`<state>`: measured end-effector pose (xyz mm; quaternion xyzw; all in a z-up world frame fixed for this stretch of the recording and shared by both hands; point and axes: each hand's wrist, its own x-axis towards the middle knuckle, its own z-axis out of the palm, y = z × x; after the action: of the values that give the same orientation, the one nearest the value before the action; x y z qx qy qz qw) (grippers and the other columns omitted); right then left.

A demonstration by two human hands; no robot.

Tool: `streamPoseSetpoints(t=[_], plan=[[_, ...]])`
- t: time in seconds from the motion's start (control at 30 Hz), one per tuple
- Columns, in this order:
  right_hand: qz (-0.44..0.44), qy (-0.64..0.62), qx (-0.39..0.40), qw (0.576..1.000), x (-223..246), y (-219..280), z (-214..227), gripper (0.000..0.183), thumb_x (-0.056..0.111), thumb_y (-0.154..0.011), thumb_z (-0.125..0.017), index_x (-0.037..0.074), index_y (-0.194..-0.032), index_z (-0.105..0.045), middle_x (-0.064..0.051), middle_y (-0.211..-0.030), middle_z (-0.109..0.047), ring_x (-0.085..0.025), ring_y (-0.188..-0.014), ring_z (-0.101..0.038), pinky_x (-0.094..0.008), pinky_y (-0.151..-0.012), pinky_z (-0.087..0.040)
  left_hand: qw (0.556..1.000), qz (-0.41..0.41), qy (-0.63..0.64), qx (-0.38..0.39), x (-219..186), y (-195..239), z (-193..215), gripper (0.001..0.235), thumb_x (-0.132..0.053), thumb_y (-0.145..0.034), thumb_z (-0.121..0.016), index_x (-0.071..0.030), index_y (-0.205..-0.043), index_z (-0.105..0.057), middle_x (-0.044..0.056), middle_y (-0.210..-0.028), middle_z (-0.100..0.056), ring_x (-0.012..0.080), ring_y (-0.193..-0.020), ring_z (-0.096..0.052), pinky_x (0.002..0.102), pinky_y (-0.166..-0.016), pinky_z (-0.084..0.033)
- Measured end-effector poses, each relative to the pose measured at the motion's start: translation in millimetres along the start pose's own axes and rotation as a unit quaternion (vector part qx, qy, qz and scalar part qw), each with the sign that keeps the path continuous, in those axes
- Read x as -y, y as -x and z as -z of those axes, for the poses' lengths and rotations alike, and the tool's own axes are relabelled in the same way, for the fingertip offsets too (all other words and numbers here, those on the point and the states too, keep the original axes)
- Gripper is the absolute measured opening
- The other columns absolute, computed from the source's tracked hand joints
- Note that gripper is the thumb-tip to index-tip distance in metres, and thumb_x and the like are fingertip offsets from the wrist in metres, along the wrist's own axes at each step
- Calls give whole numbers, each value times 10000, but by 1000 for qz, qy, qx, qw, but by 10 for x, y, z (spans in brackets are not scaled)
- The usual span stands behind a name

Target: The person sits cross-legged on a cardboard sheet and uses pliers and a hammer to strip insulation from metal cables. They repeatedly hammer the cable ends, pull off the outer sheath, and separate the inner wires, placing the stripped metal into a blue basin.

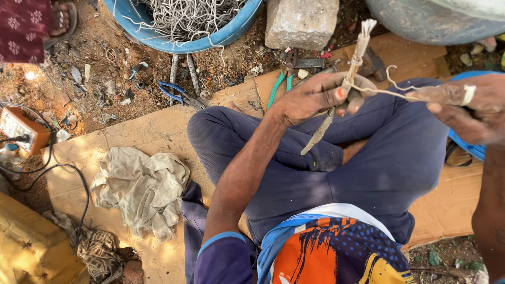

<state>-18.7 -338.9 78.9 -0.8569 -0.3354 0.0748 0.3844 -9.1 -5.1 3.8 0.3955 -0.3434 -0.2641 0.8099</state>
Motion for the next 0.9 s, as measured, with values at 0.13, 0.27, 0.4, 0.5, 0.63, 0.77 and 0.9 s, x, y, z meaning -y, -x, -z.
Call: streamPoseSetpoints(t=[0.13, 0.27, 0.4, 0.5, 0.63, 0.77, 0.9], plan=[[122, 40, -26, 991, -191, 156, -18, 206, 142, -1041, -577, 105, -1230, -651, -102, -739, -648, -86, -629, -605, -258, -541, -476, 980, 16, -170, -103, 68, 23, -121, 248, -234, -1115, -563, -54, -1260, -654, -1, -828, -630, 89, -717, -585, 257, -667, -485], [-55, 78, 42, 995, -103, 158, -95, 308, 114, -915, -645, 93, -1210, -730, -4, -534, -636, -84, -465, -579, -262, -409, -424, 884, 21, -392, -252, 200, -53, -230, 247, 40, -975, -524, -98, -1117, -671, -2, -826, -677, 106, -728, -645, 277, -631, -524], [-32, 45, -99, 994, 515, 166, -578, 249, 73, -1018, -667, 50, -1259, -727, -52, -701, -693, -60, -523, -577, -260, -598, -518, 730, -37, -562, -387, 386, -169, -272, 290, 57, -885, -607, -107, -1121, -644, 37, -939, -701, 203, -832, -666, 355, -733, -546], [-104, -55, -200, 973, 1063, 146, -1132, 239, 40, -1051, -617, 3, -1272, -700, -114, -1133, -744, -70, -948, -674, -248, -854, -554, 599, -138, -650, -447, 503, -291, -267, 344, 72, -878, -638, -98, -1176, -619, 65, -1024, -695, 269, -943, -651, 416, -844, -525], [-240, -104, -222, 940, 1261, 22, -1355, 304, 58, -1036, -650, 3, -1325, -726, -168, -936, -682, -112, -725, -539, -260, -642, -458, 560, -134, -642, -507, 582, -355, -278, 402, 75, -874, -611, -116, -1227, -630, 72, -1073, -711, 267, -1041, -665, 409, -925, -518], [-80, -14, -204, 976, 1071, -55, -1045, 245, 41, -1008, -635, -20, -1236, -698, -154, -1133, -745, -181, -917, -700, -299, -804, -557, 672, -114, -617, -394, 418, -168, -110, 298, -142, -985, -652, -159, -1282, -654, 40, -1059, -732, 217, -969, -703, 375, -887, -563], [15, 109, -175, 979, 945, -121, -781, 214, 21, -1008, -650, -5, -1214, -703, -190, -1096, -725, -299, -938, -720, -365, -830, -568, 774, -74, -540, -321, 198, 91, 44, 299, -329, -1041, -631, -141, -1272, -651, 52, -1064, -747, 208, -892, -746, 356, -788, -602]])
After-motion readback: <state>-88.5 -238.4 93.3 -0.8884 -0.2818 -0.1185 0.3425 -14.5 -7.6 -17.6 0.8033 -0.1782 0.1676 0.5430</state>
